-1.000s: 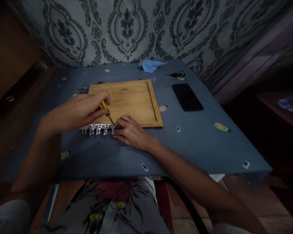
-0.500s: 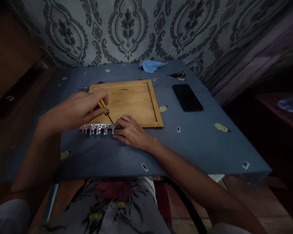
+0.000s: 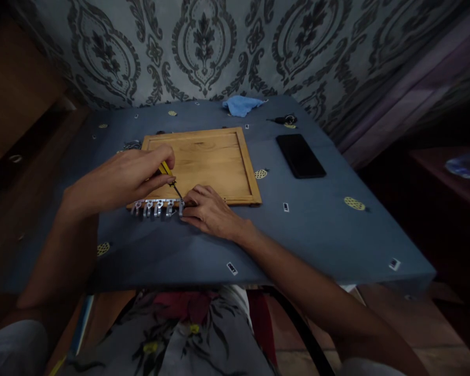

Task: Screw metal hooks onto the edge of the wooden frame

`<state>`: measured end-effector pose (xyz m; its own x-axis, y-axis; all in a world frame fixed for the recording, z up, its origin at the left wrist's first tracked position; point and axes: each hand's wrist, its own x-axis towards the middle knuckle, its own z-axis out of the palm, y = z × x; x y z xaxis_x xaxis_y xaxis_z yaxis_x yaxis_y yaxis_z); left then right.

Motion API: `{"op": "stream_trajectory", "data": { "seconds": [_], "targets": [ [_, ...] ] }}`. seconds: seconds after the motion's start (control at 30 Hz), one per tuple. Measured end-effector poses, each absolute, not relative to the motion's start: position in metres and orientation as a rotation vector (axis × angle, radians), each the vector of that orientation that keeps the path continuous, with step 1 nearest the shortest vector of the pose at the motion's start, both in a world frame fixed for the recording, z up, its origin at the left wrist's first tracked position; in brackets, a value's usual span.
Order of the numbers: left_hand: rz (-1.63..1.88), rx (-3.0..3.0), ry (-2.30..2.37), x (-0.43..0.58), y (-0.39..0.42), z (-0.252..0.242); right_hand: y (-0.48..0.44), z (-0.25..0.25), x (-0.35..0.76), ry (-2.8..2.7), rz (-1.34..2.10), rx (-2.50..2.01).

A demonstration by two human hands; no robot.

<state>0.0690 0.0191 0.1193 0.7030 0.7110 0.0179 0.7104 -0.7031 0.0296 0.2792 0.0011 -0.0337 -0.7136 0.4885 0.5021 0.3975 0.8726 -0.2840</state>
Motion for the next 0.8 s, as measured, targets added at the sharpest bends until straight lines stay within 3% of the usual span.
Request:
{"op": "stream_trajectory", "data": {
  "seconds": [0.8],
  "targets": [
    [0.051, 2.875, 1.17, 0.0674, 0.0185, 0.1194, 0.0012, -0.0342, 0.2794, -2.471, 0.206, -0.659]
  ]
}}
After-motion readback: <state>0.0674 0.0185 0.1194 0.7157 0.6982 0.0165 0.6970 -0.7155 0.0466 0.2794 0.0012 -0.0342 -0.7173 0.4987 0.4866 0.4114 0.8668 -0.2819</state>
